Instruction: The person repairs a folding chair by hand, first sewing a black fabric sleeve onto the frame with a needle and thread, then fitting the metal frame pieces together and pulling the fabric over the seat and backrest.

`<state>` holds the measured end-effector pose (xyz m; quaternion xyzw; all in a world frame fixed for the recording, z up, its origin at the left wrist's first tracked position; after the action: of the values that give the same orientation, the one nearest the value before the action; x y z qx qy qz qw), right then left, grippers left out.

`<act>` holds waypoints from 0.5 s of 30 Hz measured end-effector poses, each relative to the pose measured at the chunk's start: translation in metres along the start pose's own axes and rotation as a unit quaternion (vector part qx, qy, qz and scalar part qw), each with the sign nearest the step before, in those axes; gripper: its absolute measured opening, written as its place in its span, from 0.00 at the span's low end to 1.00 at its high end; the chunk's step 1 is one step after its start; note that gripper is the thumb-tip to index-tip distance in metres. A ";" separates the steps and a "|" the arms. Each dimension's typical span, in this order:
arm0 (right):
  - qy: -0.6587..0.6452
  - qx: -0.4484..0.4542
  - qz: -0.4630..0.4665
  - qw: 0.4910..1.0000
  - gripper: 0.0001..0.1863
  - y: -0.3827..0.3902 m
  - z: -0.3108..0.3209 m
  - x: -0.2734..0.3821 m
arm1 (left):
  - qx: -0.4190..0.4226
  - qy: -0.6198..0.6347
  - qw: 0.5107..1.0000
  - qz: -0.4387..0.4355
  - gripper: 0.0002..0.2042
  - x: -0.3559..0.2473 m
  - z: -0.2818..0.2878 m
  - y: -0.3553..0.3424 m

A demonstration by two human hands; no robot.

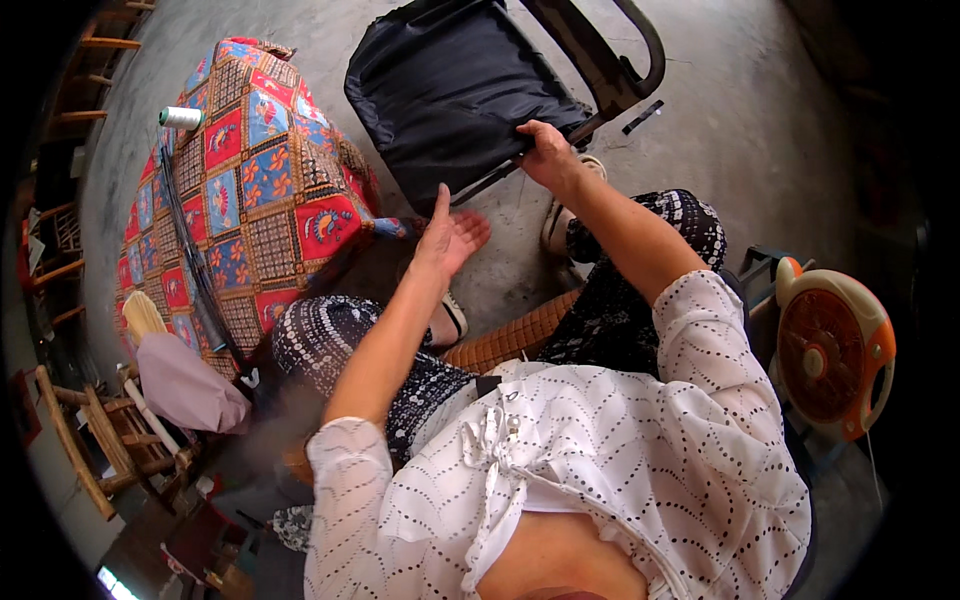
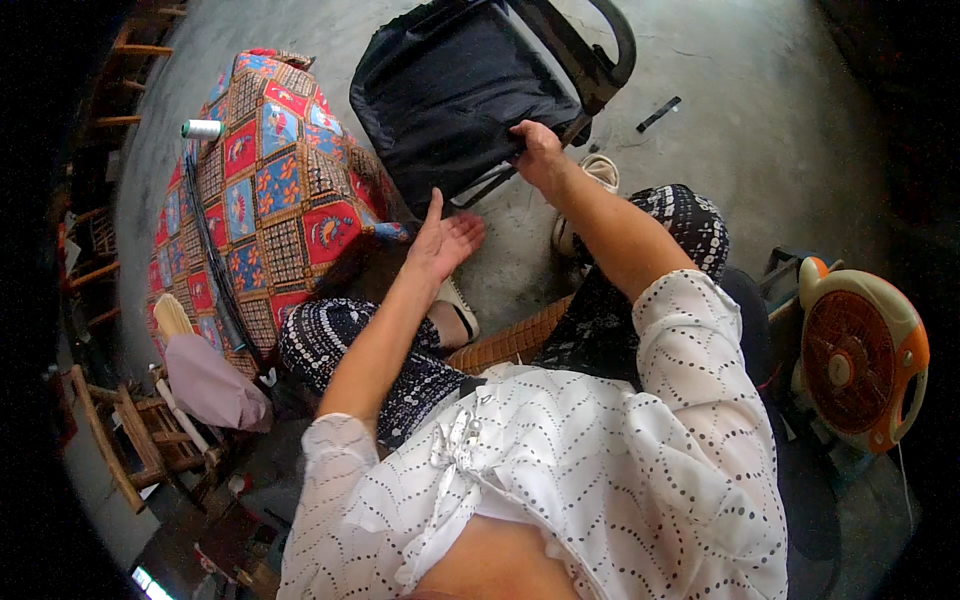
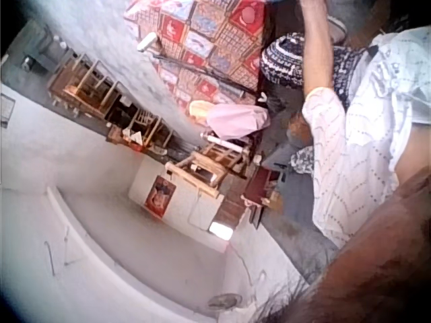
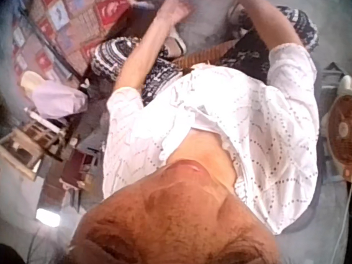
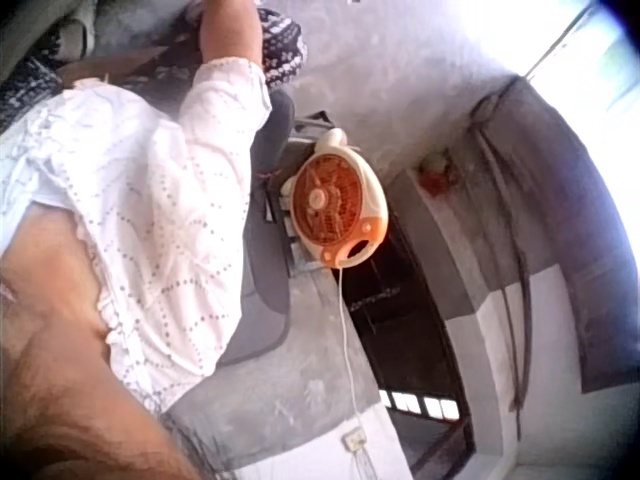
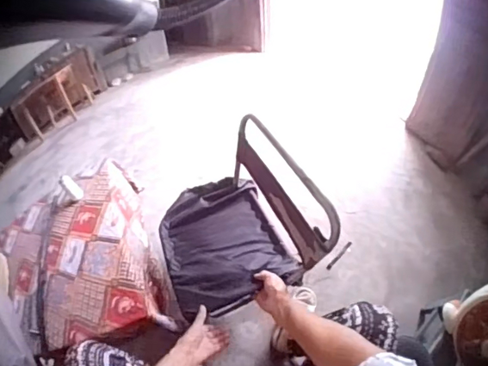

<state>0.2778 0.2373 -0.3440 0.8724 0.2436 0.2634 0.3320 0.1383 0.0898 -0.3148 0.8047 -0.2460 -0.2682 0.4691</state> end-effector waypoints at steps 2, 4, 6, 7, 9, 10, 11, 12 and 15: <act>-0.009 0.032 -0.012 0.999 0.14 -0.011 0.001 -0.003 | 0.013 0.141 0.988 -0.068 0.27 -0.014 -0.019 -0.019; -0.001 0.049 -0.012 0.999 0.14 -0.008 -0.002 -0.001 | 0.037 0.222 0.964 -0.141 0.23 -0.030 -0.027 -0.039; 0.017 0.052 -0.004 0.999 0.14 0.013 -0.014 0.001 | 0.068 0.238 0.943 -0.221 0.20 -0.055 -0.026 -0.047; 0.028 0.049 -0.001 0.998 0.14 0.013 -0.010 0.000 | 0.024 0.276 0.939 -0.204 0.15 -0.058 -0.018 -0.050; -0.002 0.014 0.031 0.999 0.14 0.021 -0.009 0.003 | 0.047 0.270 0.937 -0.217 0.13 -0.069 -0.013 -0.050; -0.017 -0.002 0.048 0.999 0.14 0.024 -0.010 0.006 | 0.070 0.260 0.934 -0.235 0.13 -0.075 -0.008 -0.050; -0.061 -0.009 0.054 0.997 0.14 0.021 -0.009 0.006 | 0.081 0.248 0.937 -0.232 0.13 -0.075 -0.006 -0.052; -0.071 0.013 0.061 0.995 0.13 0.006 -0.003 0.009 | 0.092 0.237 0.940 -0.227 0.13 -0.074 -0.005 -0.054; -0.115 0.045 0.057 0.991 0.12 -0.016 -0.001 0.011 | 0.224 0.254 0.927 -0.163 0.13 -0.071 -0.008 -0.058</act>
<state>0.2809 0.2551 -0.3514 0.9234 0.1653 0.1686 0.3026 0.1000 0.1662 -0.3490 0.9589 -0.0378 -0.0653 0.2736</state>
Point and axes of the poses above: each hand's wrist, its own y-axis away from the middle knuckle, its own z-axis out of the back of the hand, x = y × z, the point moved 10 cm from there along -y, towards the middle knuckle, and after that the axes turned 2 degrees about y, right-handed, at the moved point
